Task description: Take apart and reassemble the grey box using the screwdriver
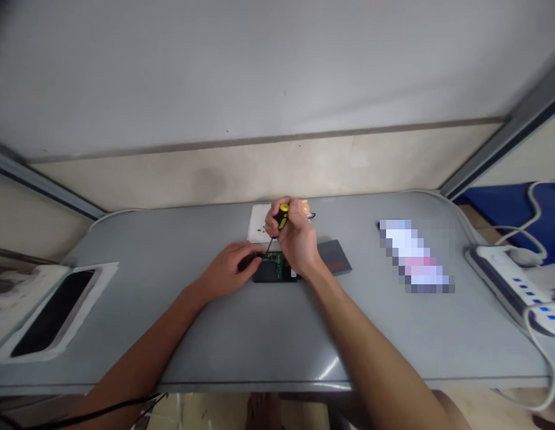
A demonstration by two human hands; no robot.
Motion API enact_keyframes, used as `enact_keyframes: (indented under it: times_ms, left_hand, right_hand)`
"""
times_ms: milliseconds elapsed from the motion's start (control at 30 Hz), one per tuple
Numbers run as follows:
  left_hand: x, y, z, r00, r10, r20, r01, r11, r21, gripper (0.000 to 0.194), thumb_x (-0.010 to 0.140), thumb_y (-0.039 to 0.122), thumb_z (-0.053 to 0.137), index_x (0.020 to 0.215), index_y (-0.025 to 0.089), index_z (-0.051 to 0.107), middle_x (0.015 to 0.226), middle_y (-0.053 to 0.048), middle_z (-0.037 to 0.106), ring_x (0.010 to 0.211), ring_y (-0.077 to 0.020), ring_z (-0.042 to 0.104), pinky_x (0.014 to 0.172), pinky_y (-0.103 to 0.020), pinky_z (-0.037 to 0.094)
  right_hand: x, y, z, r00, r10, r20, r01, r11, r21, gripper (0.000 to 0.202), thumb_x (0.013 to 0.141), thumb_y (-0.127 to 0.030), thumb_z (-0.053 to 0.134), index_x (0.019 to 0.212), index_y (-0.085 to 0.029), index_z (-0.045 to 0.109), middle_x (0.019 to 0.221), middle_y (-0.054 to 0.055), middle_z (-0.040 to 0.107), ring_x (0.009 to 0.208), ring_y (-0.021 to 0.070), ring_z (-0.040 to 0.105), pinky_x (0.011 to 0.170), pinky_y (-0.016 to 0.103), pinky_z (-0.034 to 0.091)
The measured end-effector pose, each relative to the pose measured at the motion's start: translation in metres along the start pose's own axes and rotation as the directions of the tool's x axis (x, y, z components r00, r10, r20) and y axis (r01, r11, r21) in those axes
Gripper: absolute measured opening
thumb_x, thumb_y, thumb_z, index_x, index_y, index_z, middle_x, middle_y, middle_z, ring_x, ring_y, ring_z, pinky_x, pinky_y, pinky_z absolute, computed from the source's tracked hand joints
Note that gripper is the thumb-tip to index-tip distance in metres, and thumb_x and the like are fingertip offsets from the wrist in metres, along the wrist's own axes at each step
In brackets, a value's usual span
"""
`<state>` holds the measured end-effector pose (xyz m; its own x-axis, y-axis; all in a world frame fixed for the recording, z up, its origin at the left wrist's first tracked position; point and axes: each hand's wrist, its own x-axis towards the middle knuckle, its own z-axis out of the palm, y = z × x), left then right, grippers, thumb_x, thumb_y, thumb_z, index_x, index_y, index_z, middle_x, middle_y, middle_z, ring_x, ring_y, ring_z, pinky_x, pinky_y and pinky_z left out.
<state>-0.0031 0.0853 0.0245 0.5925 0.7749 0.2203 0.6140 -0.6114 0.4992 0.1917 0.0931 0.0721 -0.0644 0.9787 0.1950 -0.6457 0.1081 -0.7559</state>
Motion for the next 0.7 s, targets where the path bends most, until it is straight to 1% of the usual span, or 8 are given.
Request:
enact_keyframes:
  times_ms: [100,233,400,567,700]
  left_hand:
    - [-0.0004,0.0005,0.0,1.0,-0.006,-0.004,0.006,1.0,0.001,0.019,0.1,0.027,0.054,0.114,0.022,0.067,0.112,-0.004,0.077,0.103,-0.0229,0.071,0.097,-0.043,0.05]
    - [-0.0006,0.0007,-0.0001,1.0,-0.011,-0.008,0.011,1.0,-0.011,0.019,0.1,0.028,0.054,0.112,0.022,0.068,0.11,-0.004,0.077,0.101,-0.0224,0.07,0.096,-0.041,0.05]
    - [-0.0001,0.0001,-0.0003,1.0,-0.008,-0.012,0.007,1.0,-0.026,0.019,0.1,0.028,0.055,0.113,0.023,0.068,0.111,-0.004,0.077,0.102,-0.0221,0.07,0.096,-0.041,0.05]
    - [-0.0005,-0.0005,0.0001,1.0,-0.01,-0.023,0.009,1.0,-0.029,0.019,0.1,0.028,0.055,0.113,0.024,0.068,0.11,-0.004,0.077,0.101,-0.0218,0.071,0.096,-0.04,0.05]
    - [-0.0003,-0.0011,0.0008,1.0,-0.013,-0.02,0.013,1.0,-0.027,0.019,0.101,0.028,0.055,0.114,0.023,0.068,0.11,-0.004,0.077,0.101,-0.0215,0.07,0.097,-0.04,0.049]
  right_hand:
    - [0.0008,0.0009,-0.0017,1.0,0.006,-0.006,-0.006,1.0,0.025,0.041,0.101,-0.057,0.048,0.079,-0.024,0.055,0.07,0.0,0.039,0.062,0.0142,0.038,0.058,0.03,0.039]
    - [0.001,0.0018,-0.0007,1.0,0.008,-0.023,-0.006,0.997,0.075,0.04,0.1,-0.056,0.051,0.078,-0.023,0.056,0.071,0.0,0.04,0.063,0.0137,0.038,0.058,0.029,0.038]
    - [-0.0001,0.0017,-0.0005,1.0,0.021,0.0,-0.021,0.994,0.109,0.039,0.102,-0.053,0.049,0.078,-0.022,0.057,0.07,0.0,0.039,0.062,0.0132,0.038,0.058,0.029,0.036]
    - [-0.0013,0.0001,0.0019,0.999,0.04,0.014,-0.041,0.996,0.084,0.041,0.1,-0.055,0.051,0.077,-0.023,0.056,0.067,-0.001,0.039,0.06,0.0136,0.036,0.057,0.029,0.035]
    - [-0.002,-0.0019,0.0049,1.0,0.027,-0.006,-0.026,0.998,0.051,0.042,0.1,-0.057,0.05,0.077,-0.023,0.055,0.068,-0.001,0.037,0.06,0.0139,0.036,0.058,0.03,0.036]
